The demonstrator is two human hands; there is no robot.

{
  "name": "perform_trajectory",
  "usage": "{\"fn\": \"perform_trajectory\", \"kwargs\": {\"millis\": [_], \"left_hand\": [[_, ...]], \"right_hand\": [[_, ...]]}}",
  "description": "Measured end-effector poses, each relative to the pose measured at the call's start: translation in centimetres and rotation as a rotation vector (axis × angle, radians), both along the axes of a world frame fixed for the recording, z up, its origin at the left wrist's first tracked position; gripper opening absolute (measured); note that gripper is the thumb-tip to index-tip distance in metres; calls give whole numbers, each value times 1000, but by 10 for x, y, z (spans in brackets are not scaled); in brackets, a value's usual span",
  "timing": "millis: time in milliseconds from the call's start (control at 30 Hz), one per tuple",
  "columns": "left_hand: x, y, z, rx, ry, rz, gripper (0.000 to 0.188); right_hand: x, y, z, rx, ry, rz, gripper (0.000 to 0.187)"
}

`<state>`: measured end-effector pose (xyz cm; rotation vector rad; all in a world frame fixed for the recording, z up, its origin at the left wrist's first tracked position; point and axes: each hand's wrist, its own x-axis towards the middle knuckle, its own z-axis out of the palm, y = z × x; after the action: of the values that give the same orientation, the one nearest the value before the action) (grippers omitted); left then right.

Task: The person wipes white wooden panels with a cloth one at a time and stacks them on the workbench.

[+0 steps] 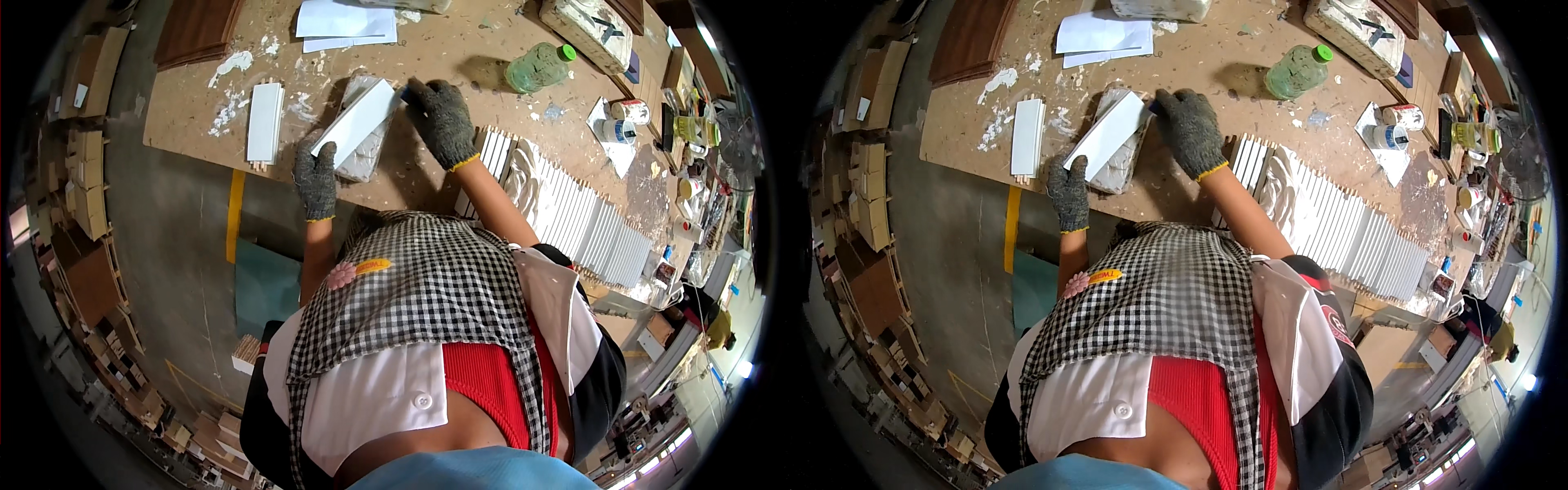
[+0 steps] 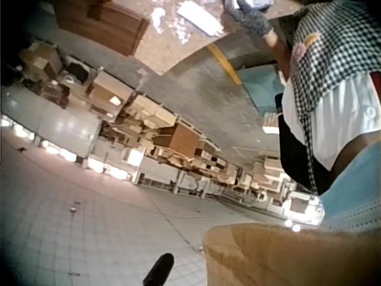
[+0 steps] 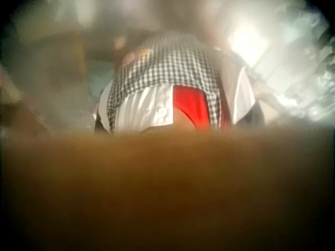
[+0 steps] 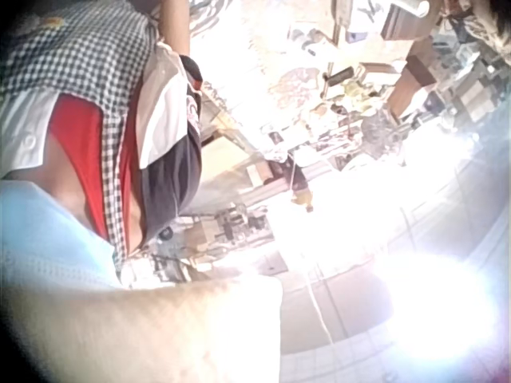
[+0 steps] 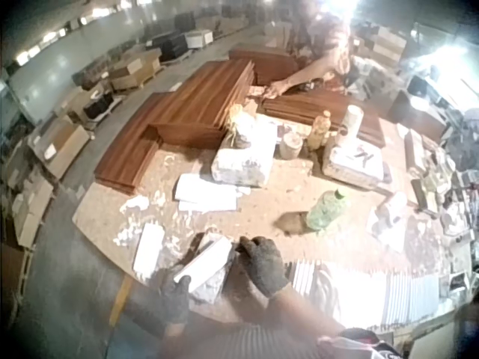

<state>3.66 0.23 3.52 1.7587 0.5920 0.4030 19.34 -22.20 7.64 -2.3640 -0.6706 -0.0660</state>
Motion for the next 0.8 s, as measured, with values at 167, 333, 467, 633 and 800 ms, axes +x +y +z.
{"fn": "perform_trajectory", "kwargs": {"millis": [167, 333, 467, 633, 800], "left_hand": [[3, -4, -8, 54, -45, 23, 32], [1, 12, -9, 47, 32, 1, 35], [4, 39, -25, 283, 196, 28, 45], [19, 29, -27, -5, 61, -7, 38], [16, 46, -15, -233, 106, -14, 45]], "right_hand": [[-20, -65, 48, 241, 156, -146, 38], [-27, -197, 66, 352, 520, -340, 48], [-20, -321, 36, -34, 561, -717, 52], [17, -482, -42, -413, 286, -1112, 46], [46, -493, -53, -655, 304, -1109, 49]]}}
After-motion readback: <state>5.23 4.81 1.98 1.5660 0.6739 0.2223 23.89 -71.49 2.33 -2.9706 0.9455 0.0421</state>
